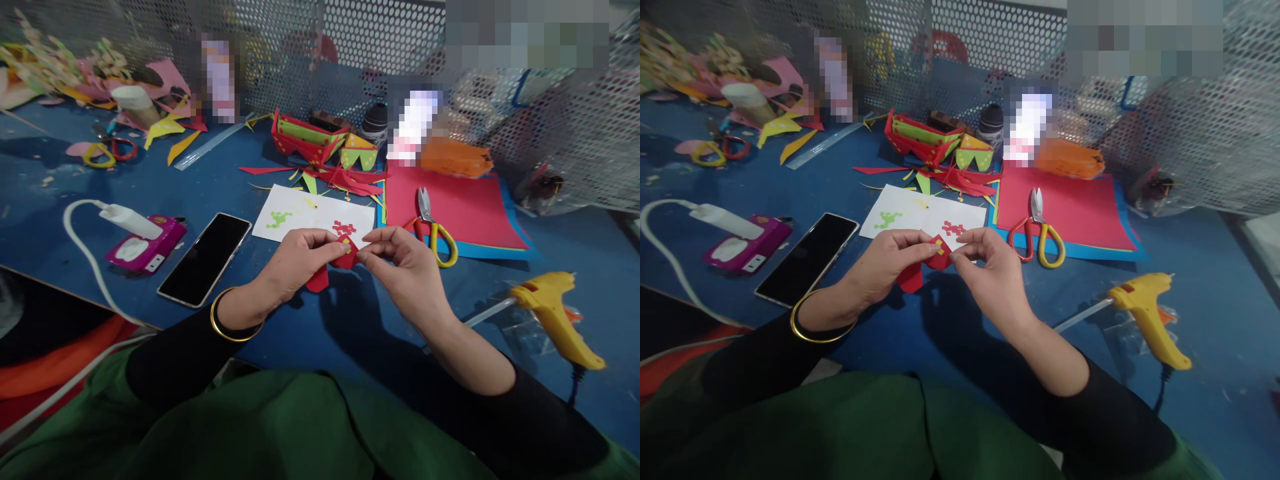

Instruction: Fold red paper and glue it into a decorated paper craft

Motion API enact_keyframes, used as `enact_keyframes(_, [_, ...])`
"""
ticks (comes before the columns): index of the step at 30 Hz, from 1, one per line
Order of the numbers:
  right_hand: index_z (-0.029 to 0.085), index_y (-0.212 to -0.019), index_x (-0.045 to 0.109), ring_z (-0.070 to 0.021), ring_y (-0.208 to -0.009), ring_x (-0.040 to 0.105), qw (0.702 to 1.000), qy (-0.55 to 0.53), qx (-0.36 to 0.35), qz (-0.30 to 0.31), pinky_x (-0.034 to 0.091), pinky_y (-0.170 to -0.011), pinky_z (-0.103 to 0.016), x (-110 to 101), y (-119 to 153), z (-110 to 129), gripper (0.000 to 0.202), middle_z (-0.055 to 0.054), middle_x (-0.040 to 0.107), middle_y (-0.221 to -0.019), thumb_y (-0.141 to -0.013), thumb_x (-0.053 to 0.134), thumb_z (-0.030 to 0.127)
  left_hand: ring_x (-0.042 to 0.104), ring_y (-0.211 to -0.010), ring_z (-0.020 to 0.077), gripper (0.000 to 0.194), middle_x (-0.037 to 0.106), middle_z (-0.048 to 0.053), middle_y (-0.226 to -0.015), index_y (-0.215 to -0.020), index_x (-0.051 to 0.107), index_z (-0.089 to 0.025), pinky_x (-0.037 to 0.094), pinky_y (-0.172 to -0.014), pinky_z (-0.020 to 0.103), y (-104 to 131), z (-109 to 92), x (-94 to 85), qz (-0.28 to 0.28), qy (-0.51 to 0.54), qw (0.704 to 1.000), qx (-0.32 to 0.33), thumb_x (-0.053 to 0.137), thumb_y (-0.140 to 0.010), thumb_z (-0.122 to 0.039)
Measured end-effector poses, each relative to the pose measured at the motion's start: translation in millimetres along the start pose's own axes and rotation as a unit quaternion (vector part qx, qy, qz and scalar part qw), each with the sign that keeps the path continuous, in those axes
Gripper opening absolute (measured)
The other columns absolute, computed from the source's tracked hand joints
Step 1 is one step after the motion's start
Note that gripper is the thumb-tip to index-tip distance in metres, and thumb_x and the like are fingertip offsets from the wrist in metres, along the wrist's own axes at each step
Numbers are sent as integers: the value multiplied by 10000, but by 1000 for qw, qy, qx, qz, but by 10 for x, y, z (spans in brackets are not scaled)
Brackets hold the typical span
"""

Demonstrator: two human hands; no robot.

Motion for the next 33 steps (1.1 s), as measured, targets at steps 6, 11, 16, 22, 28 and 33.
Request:
enact_keyframes(6, [207,-957,620,-147,-706,650,1000,-1,12,6,497,-642,-303,15,11,-9,264,4,686,-755,-751,742,318,596,-654,137,282,738,33,-734,-723,749,-181,463,-595,241,-3,-29,-11,-8,-51,998,27,791,-753,-458])
enact_keyframes(11, [199,-951,627,-143,-709,651,1000,-14,14,-2,514,-675,-311,12,12,-2,263,2,693,-757,-743,746,309,545,-600,111,328,711,14,-685,-686,738,-180,423,-574,231,7,-41,-17,-18,-41,999,19,770,-782,-492])
enact_keyframes(16, [211,-944,622,-142,-686,637,1000,-14,11,2,500,-640,-305,28,22,-5,256,15,680,-732,-747,747,315,545,-607,123,337,714,24,-696,-699,735,-179,415,-559,237,10,-49,3,-8,-51,998,20,820,-725,-504])
enact_keyframes(22, [209,-953,617,-148,-714,652,1000,-7,2,6,511,-664,-312,20,14,-7,260,4,681,-760,-766,740,340,562,-618,123,335,718,20,-701,-701,748,-182,436,-589,242,6,-49,3,-12,-49,999,19,810,-736,-510])
enact_keyframes(28, [201,-949,622,-139,-690,638,1000,-12,7,6,500,-650,-305,25,13,-7,256,7,677,-743,-755,738,321,546,-595,116,338,714,15,-687,-692,741,-180,423,-579,243,9,-50,-2,-13,-54,998,23,822,-729,-506])
enact_keyframes(33, [210,-941,628,-145,-700,648,1000,-16,14,1,499,-651,-310,10,7,-6,269,7,686,-744,-725,754,306,520,-529,112,439,677,9,-622,-699,744,-185,404,-558,264,9,-27,8,-14,-33,999,20,680,-854,-591])
Point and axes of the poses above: each hand's wrist, its own y-axis away from the middle knuckle, its own x-axis out of the palm, z = x × y, the point moved 6 cm from there along -y, towards the middle knuckle
